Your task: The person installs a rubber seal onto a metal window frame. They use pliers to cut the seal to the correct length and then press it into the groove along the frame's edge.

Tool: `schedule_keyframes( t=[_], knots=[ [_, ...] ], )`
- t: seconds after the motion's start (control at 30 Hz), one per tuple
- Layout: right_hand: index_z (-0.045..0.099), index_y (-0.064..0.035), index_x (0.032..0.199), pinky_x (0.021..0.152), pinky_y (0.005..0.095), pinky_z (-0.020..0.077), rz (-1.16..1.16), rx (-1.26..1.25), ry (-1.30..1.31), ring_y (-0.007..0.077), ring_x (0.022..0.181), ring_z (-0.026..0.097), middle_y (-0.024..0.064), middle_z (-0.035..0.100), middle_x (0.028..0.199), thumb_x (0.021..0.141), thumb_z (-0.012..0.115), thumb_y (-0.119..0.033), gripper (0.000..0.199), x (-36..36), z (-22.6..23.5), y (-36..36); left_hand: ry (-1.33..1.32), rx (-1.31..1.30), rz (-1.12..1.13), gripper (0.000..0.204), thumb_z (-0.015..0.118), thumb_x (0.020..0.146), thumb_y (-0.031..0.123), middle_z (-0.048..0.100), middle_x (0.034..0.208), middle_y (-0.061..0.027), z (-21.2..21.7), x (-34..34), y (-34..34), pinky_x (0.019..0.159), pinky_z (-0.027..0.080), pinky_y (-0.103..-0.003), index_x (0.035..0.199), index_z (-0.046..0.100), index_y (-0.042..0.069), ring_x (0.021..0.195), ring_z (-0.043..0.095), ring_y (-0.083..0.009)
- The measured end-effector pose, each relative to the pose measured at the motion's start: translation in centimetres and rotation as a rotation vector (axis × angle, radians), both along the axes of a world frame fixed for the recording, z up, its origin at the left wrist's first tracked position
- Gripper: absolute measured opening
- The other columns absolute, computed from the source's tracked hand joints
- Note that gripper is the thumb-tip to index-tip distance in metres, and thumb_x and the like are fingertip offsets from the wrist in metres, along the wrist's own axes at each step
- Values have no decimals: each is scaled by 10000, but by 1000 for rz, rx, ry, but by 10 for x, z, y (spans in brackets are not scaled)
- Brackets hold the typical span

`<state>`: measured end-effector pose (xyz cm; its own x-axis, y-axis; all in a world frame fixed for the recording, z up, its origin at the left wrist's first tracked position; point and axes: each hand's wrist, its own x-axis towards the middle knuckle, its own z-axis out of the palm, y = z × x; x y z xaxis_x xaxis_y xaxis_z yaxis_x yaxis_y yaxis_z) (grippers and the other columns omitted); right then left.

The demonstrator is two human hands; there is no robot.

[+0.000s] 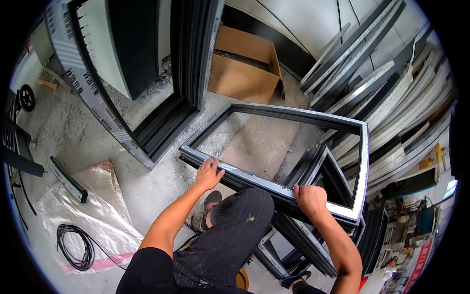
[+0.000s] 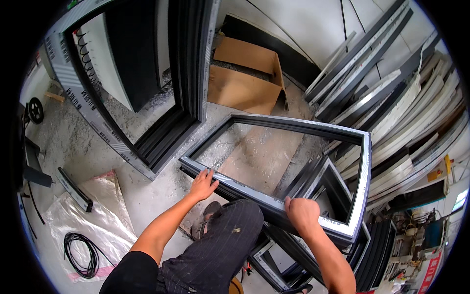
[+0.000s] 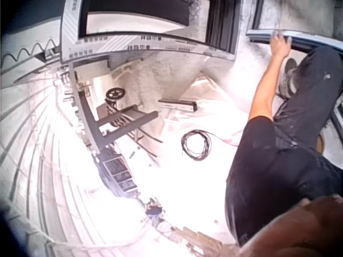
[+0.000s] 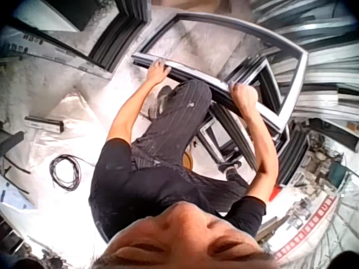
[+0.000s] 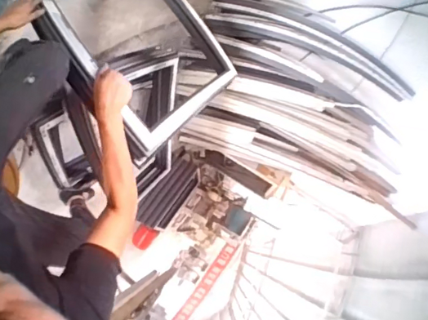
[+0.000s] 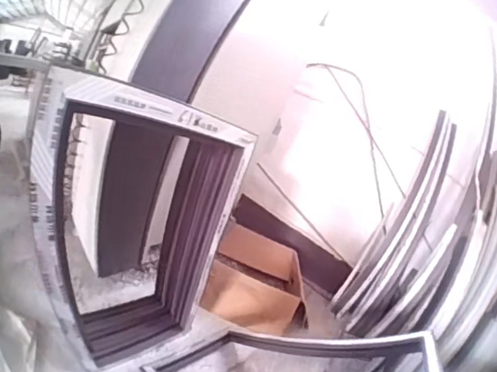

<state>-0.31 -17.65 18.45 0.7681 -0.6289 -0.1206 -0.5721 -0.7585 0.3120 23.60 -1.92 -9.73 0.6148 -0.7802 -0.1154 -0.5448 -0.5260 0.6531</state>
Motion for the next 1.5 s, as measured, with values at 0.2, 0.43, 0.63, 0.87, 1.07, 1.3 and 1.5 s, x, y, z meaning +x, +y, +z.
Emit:
schedule_keyframes(
  t=[0.2,0.43,0.63,0.87,1.07,1.3,1.5],
  knots=[
    [625,-67,538,574,439,504,131,-130,97,338,575,619,146,609,576,885,462,-353,479,78,59,2,72,-531,-342,429,397,948,333,566,1163,-190,113,4,-34,971,385,-422,1176,550,4,1104,514,-346],
    [702,-92,728,651,396,518,172,-273,302,279,722,666,107,683,753,902,465,-374,407,207,118,52,204,-641,161,461,333,951,368,637,796,-167,190,31,-56,729,445,-469,789,654,78,813,586,-390],
    [619,-37,805,757,393,467,917,-424,-581,260,827,592,88,607,869,737,658,-98,100,199,180,177,373,-767,445,679,194,938,541,656,842,-174,184,131,-13,808,441,-429,810,698,105,863,598,-382],
    [611,-16,824,774,394,475,526,-141,-544,304,817,580,121,604,887,698,659,-28,135,63,132,153,479,-812,599,762,177,896,627,664,987,-182,184,189,-8,906,406,-394,965,714,90,996,591,-369],
    [612,-26,807,712,376,486,287,22,-469,297,825,582,108,607,899,695,672,-1,129,-36,83,145,762,-1223,660,721,335,934,570,665,974,-143,138,181,51,886,415,-318,1048,646,-70,900,597,-228],
    [590,-50,751,675,370,477,321,96,-512,271,768,567,76,594,850,702,674,-49,98,-68,61,131,675,-1163,780,544,400,952,525,601,1037,-59,147,202,121,832,466,-339,1123,577,40,920,576,-188],
    [587,-51,739,676,377,477,300,135,-496,274,776,568,78,595,854,716,661,-84,84,-96,34,119,-879,-817,664,256,457,921,136,571,1142,-144,291,97,162,936,389,-380,1087,558,-30,1079,528,-280]
  ],
)
